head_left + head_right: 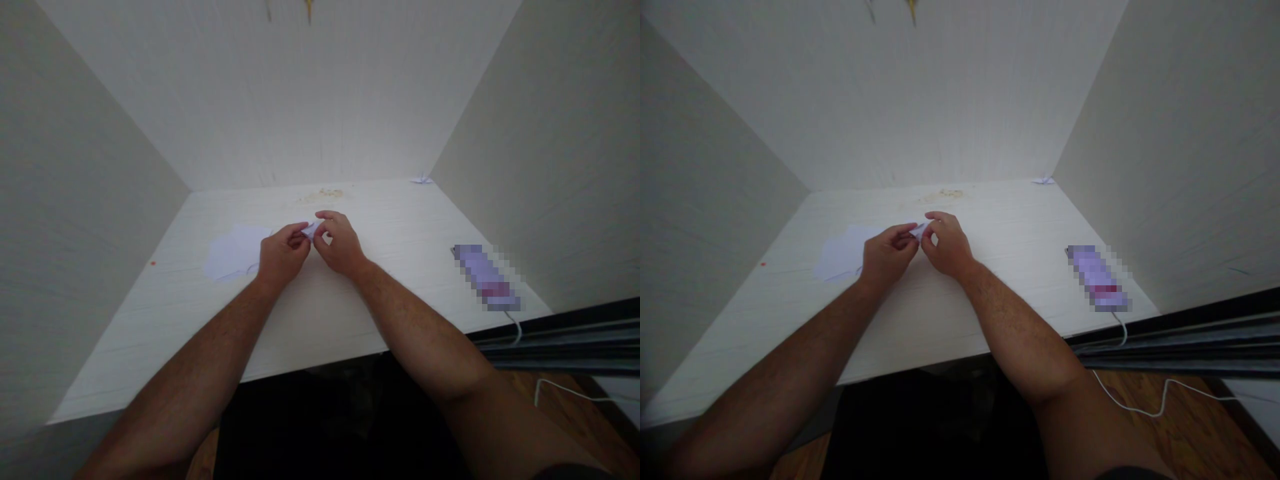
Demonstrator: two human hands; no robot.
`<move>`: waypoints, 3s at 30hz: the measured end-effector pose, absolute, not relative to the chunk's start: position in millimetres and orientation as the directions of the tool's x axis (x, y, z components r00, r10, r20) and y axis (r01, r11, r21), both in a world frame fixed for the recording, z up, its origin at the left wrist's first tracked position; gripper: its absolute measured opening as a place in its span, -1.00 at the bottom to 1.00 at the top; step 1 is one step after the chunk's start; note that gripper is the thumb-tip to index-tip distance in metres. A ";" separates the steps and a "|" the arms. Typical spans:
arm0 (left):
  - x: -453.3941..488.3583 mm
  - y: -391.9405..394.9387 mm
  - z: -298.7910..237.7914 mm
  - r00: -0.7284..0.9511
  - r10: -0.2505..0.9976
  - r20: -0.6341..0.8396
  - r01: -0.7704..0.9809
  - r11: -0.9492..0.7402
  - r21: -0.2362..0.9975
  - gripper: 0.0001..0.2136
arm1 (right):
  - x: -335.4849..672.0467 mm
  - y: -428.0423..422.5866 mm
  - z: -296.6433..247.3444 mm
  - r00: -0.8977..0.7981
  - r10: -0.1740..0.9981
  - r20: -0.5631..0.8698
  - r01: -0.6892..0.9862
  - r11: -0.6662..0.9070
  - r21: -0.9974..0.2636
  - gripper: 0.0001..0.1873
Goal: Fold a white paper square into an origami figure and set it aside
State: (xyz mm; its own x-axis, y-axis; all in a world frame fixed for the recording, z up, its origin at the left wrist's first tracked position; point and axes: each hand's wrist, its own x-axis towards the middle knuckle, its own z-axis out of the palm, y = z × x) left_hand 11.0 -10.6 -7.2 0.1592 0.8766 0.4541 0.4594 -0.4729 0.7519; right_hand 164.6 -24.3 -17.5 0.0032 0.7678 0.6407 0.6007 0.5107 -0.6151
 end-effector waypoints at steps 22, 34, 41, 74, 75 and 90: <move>11.9 -16.9 0.9 0.232 0.863 0.448 0.482 -0.502 0.718 -0.78 | 161.2 -31.8 -7.7 -0.010 0.772 0.636 0.693 0.463 -0.552 -0.92; 12.1 -13.7 -3.9 0.193 0.893 0.407 0.418 -0.450 0.789 -0.72 | 160.0 -30.9 -11.8 -0.035 0.802 0.597 0.615 0.488 -0.619 -0.95; 13.2 -18.1 0.7 0.192 0.893 0.408 0.401 -0.451 0.797 -0.64 | 157.4 -31.2 -12.0 0.036 0.790 0.612 0.584 0.480 -0.655 -0.91; 12.9 -12.6 -4.3 0.171 0.865 0.472 0.393 -0.499 0.772 -0.63 | 155.1 -38.7 -5.7 0.051 0.784 0.618 0.669 0.433 -0.604 -0.91; 12.8 -12.3 -4.8 0.173 0.863 0.474 0.388 -0.502 0.773 -0.62 | 155.1 -38.8 -5.9 0.040 0.780 0.625 0.666 0.445 -0.598 -0.93; 8.1 -4.7 -12.8 0.142 0.877 0.459 0.368 -0.477 0.798 -0.50 | 159.3 -32.0 -15.4 -0.075 0.764 0.641 0.549 0.568 -0.613 -0.67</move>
State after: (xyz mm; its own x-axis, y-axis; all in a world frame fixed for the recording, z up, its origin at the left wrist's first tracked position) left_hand 8.1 -4.7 -12.8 0.1419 0.8772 0.4586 0.3681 -0.4768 0.7982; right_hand 159.3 -32.0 -15.4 -0.0750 0.7639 0.6410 0.5494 0.5681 -0.6127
